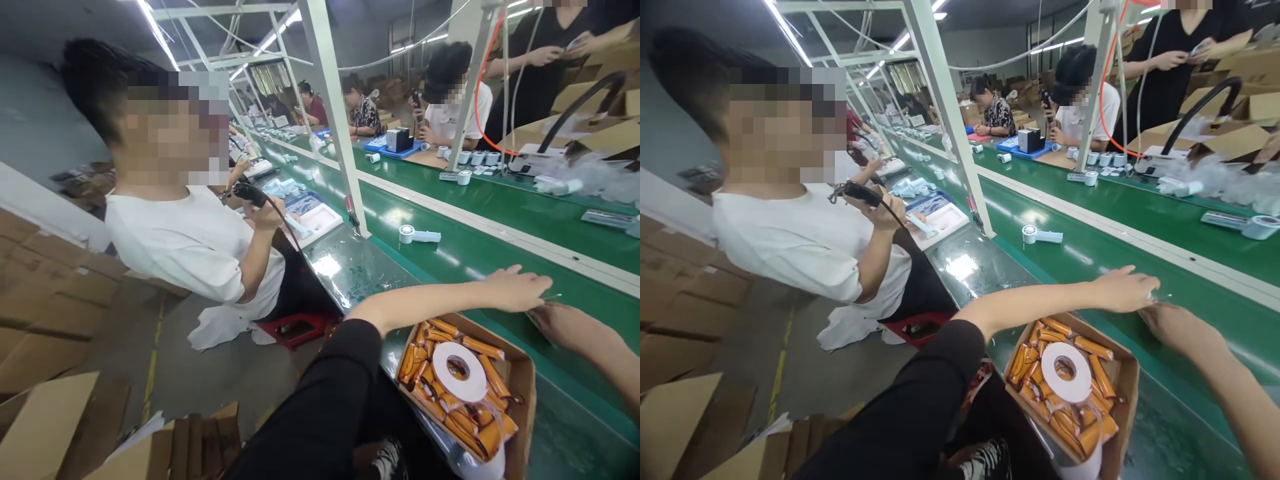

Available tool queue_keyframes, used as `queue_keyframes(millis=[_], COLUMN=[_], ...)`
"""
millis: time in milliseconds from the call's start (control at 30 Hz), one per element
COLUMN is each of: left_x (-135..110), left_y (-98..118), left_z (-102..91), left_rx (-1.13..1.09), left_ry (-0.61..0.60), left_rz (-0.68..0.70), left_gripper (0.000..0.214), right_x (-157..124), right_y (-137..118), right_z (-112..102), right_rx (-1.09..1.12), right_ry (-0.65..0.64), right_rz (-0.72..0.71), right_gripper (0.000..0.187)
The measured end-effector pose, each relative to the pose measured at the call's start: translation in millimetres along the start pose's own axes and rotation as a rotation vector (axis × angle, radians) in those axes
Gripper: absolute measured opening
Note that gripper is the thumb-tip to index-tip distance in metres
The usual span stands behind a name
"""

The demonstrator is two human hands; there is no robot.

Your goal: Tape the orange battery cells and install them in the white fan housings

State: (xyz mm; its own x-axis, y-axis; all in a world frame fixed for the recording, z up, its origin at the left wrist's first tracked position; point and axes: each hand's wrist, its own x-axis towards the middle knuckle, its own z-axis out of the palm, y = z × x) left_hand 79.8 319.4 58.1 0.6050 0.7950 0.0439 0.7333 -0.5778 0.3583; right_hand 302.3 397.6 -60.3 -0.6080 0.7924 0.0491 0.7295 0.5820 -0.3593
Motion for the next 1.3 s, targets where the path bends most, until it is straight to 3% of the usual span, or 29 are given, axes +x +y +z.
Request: queue_keyframes(millis=[133,233,300,367,433,500,533,600,667,733,833,933,1033,1100,1200,1233,1300], left_x=[-112.1,-186.2,-207.4,-211.6,-211.8,-216.6,-221.1,-231.6,-240.6,-246.6,-253.9,-267.3,-285.7,-294.4,-295.0,-292.0,-283.0], left_y=[23.9,30.5,31.0,31.5,34.9,41.2,44.5,49.5,53.0,55.3,50.3,34.6,24.2,25.9,37.4,41.7,48.9], left_z=[9.3,22.2,29.1,33.1,36.2,39.7,41.4,44.4,47.2,49.7,49.6,43.0,37.2,37.7,44.7,47.9,54.7], left_rx=[-0.021,0.116,0.166,0.153,0.100,0.025,-0.018,-0.069,-0.062,-0.019,0.020,-0.001,-0.106,-0.163,-0.147,-0.134,-0.117], left_ry=[-0.126,-0.113,-0.141,-0.206,-0.183,-0.020,0.086,0.263,0.381,0.447,0.491,0.518,0.556,0.580,0.577,0.565,0.532], left_rz=[0.337,0.307,0.251,0.244,0.215,0.113,0.059,0.047,0.121,0.191,0.155,0.002,-0.159,-0.226,-0.183,-0.140,-0.058], left_gripper=[0.028,0.035,0.037,0.033,0.032,0.034,0.035,0.033,0.026,0.018,0.024,0.027,0.029,0.031,0.027,0.025,0.027], right_x=[-19.1,-28.3,-33.7,-46.8,-71.8,-104.5,-120.9,-150.1,-173.7,-193.3,-216.2,-227.3,-218.2,-198.6,-157.6,-144.2,-122.2], right_y=[-8.5,-10.3,-15.9,-31.9,-60.2,-98.3,-119.3,-161.6,-200.0,-231.3,-263.0,-278.6,-277.5,-267.2,-247.9,-243.6,-240.6], right_z=[-6.7,-11.7,-18.5,-28.1,-37.9,-44.4,-45.4,-42.2,-34.2,-24.3,-9.7,-0.2,-5.4,-16.3,-29.1,-29.9,-26.0], right_rx=[0.077,0.016,-0.009,-0.025,-0.027,0.064,0.186,0.530,0.846,0.966,0.862,0.560,0.283,0.244,0.029,-0.091,-0.270], right_ry=[0.166,0.216,0.222,0.228,0.253,0.349,0.316,0.107,-0.139,-0.277,-0.341,-0.544,-0.740,-0.657,-0.277,-0.206,-0.208], right_rz=[-0.032,0.129,0.203,0.198,0.200,0.290,0.289,0.216,0.152,0.068,-0.155,-0.423,-0.468,-0.378,-0.144,-0.072,0.012], right_gripper=[0.037,0.041,0.046,0.052,0.058,0.061,0.060,0.063,0.064,0.055,0.050,0.040,0.026,0.031,0.030,0.031,0.033])
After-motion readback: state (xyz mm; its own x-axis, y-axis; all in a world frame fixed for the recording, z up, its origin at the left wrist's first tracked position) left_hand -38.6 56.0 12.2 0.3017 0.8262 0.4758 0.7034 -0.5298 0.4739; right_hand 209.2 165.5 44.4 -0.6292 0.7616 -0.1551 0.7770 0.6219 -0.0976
